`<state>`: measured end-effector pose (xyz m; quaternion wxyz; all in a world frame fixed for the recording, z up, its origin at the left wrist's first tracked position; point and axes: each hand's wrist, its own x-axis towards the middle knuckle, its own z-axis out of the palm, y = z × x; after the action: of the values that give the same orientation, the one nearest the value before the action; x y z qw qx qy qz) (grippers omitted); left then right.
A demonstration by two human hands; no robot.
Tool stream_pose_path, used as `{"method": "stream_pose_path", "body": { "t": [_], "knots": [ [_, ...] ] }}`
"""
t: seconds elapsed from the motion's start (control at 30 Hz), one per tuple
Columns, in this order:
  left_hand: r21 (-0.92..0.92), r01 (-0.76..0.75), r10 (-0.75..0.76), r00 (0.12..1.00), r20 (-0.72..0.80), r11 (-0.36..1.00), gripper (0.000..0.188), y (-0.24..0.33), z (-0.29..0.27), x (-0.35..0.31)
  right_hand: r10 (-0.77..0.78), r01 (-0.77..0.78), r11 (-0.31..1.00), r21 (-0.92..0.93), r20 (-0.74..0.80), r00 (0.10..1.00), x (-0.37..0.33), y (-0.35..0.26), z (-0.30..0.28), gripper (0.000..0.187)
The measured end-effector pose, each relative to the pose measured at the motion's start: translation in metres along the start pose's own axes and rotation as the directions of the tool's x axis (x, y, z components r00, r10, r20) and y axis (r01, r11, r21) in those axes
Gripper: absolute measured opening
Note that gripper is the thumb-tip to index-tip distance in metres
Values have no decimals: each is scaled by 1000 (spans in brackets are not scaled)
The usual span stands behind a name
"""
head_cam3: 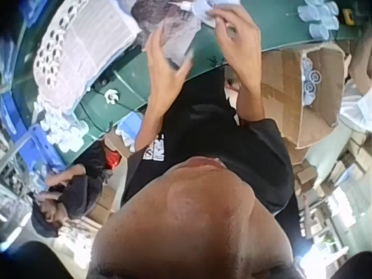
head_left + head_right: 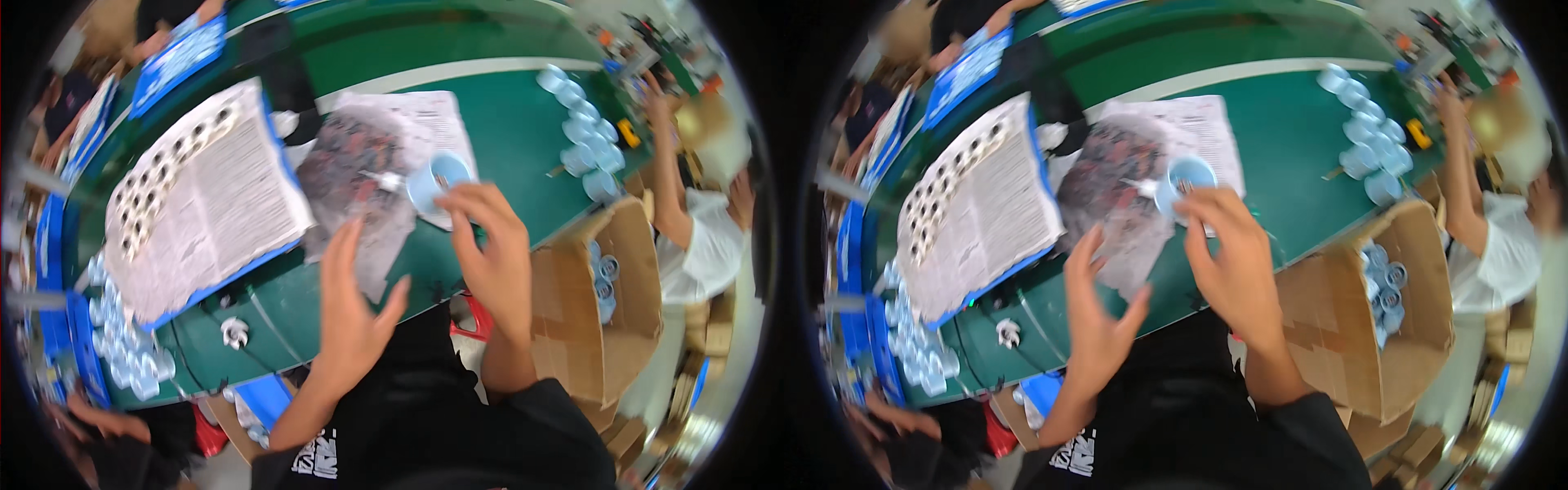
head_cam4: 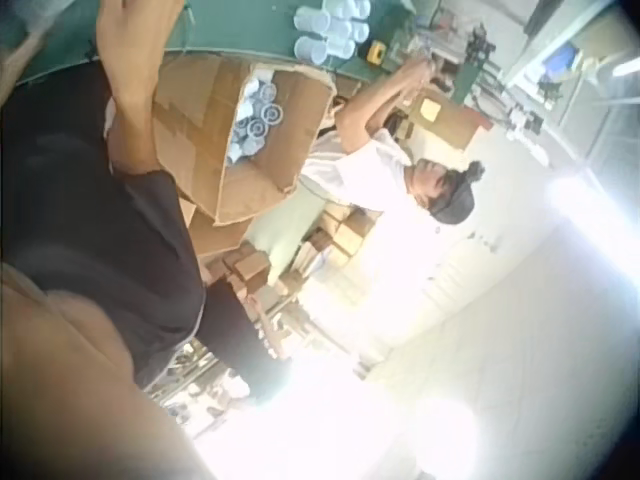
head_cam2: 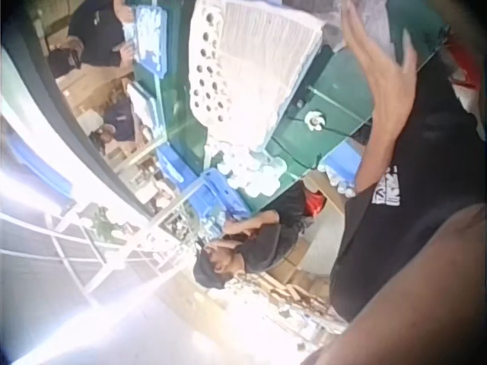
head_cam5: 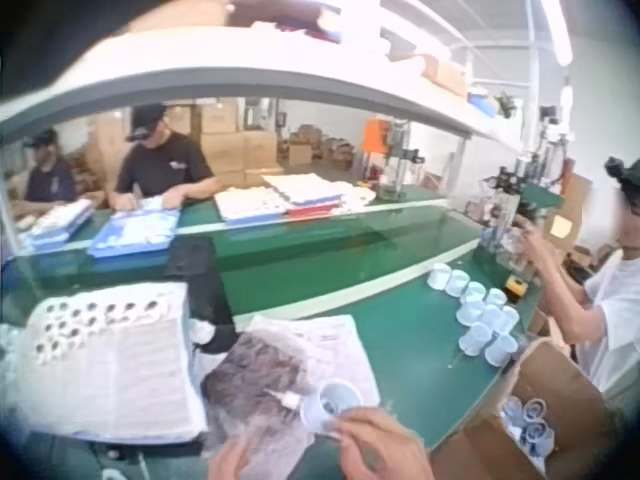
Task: Assembling components by placing parts into a small plastic housing and using a dispensing syringe.
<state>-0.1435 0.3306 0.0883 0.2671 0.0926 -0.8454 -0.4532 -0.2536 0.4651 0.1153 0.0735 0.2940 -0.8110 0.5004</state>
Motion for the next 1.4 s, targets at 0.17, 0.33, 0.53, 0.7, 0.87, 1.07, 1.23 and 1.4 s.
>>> {"method": "stream_pose_path", "body": {
  "t": [0.17,0.33,0.53,0.7,0.87,1.07,1.23,1.4],
  "knots": [
    [-125,-27,51,980,194,992,71,-19,13,21,29,-69,980,185,210,977,-37,-23,-3,23],
    [-71,-74,72,997,-34,995,66,-33,56,41,375,-325,549,770,121,919,-66,70,-17,34],
    [83,-140,123,975,186,987,76,-60,98,82,332,-461,-180,869,495,803,-64,89,14,59],
    [-40,-216,218,975,37,976,76,-45,79,66,260,-443,-292,848,516,816,-62,139,11,55],
    [-265,-319,298,948,-114,910,73,-15,59,32,499,-231,72,970,166,851,-50,50,50,40],
    [-401,-335,282,941,-188,853,66,-9,17,-6,52,-166,-163,973,177,983,-18,86,44,39],
    [-175,-54,23,984,-174,983,60,-51,3,-33,-50,-101,-443,891,88,995,-7,74,44,36],
    [-20,-26,24,997,-77,999,59,-67,6,-48,-55,-130,-674,728,125,991,-4,49,48,34]
  ]
}}
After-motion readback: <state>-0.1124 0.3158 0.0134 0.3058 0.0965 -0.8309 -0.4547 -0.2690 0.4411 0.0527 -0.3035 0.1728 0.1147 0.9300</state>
